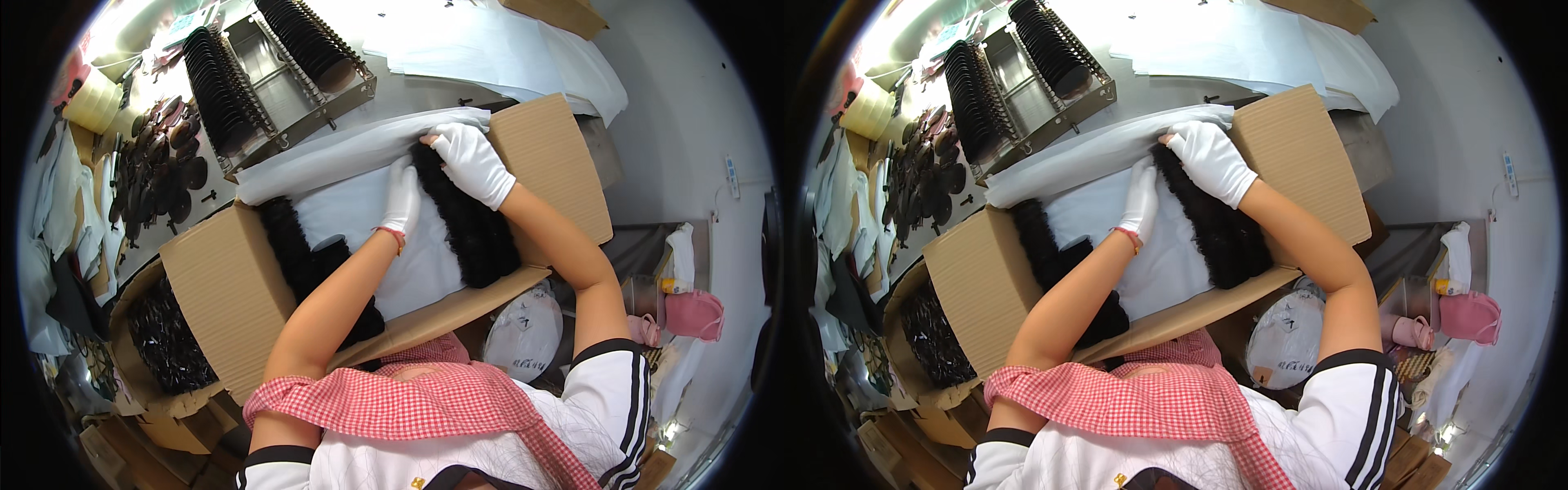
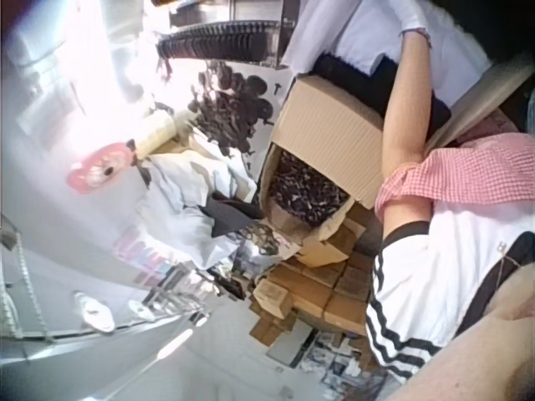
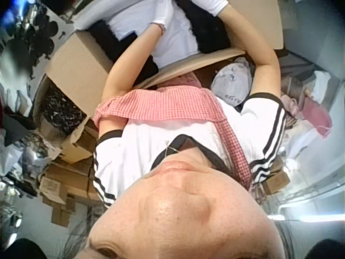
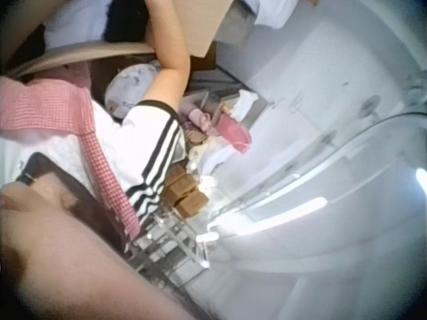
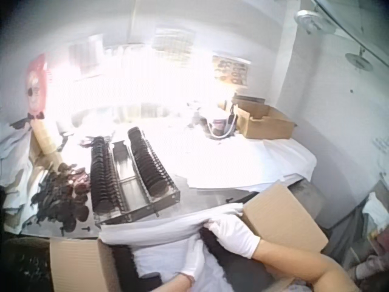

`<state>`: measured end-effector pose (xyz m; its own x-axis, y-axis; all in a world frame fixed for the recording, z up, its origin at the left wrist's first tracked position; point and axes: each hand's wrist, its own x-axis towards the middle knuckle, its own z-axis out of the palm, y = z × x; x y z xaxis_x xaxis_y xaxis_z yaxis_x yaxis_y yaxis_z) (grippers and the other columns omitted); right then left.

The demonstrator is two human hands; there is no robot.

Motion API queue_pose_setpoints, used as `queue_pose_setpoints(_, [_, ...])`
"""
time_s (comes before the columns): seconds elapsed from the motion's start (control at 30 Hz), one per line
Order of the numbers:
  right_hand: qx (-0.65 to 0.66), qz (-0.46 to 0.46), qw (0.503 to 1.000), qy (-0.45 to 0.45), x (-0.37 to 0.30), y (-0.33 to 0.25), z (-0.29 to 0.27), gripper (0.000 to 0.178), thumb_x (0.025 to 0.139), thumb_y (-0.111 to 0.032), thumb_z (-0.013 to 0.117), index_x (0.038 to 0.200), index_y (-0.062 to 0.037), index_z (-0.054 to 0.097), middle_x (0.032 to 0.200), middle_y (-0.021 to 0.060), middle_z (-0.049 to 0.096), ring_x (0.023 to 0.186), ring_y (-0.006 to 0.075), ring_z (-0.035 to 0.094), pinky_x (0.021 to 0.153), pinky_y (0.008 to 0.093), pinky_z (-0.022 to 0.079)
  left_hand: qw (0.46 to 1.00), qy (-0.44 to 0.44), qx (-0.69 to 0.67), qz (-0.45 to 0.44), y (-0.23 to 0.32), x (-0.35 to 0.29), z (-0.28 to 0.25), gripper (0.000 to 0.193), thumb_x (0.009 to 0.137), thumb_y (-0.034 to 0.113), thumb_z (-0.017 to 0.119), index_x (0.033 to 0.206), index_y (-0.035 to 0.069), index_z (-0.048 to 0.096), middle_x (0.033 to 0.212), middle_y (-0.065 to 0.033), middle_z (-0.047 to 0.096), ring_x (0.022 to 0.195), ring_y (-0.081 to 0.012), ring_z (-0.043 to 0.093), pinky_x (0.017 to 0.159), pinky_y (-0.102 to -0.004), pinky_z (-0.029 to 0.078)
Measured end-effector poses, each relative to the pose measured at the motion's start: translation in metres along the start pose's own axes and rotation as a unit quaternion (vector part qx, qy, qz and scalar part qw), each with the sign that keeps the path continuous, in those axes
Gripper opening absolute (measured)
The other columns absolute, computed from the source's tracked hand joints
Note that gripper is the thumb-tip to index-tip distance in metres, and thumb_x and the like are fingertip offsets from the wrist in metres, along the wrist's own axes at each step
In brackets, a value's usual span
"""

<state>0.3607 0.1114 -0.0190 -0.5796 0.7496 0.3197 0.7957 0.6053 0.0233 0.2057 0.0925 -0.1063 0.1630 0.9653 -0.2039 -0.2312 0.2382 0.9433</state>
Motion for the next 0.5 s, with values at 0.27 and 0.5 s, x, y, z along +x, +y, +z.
queue_pose_setpoints(0.27, [-0.013,0.000,0.999,0.042,-0.009,0.001,0.012,0.030,0.081,-0.011,0.067,0.110,-0.0066,0.066,0.100,0.0089,0.065,0.096,0.0272,0.063,0.087,0.0393,0.048,0.951,0.057,0.295,0.075,-0.013,0.008,0.020,0.048,0.087,0.017,0.050,0.128,-0.008,0.049,0.109,-0.0335,0.063,0.104,-0.0514,0.057,0.092,-0.0572,0.042])
queue_pose_setpoints(0.5, [-0.008,-0.004,0.998,-0.063,-0.006,-0.001,0.007,0.044,0.079,-0.018,0.071,0.121,-0.0052,0.064,0.103,0.0086,0.063,0.097,0.0280,0.060,0.088,0.0396,0.047,0.984,0.112,0.119,0.076,-0.023,-0.009,0.038,0.059,0.086,0.010,0.052,0.140,-0.009,0.038,0.134,-0.0282,0.051,0.119,-0.0427,0.052,0.105,-0.0477,0.038])
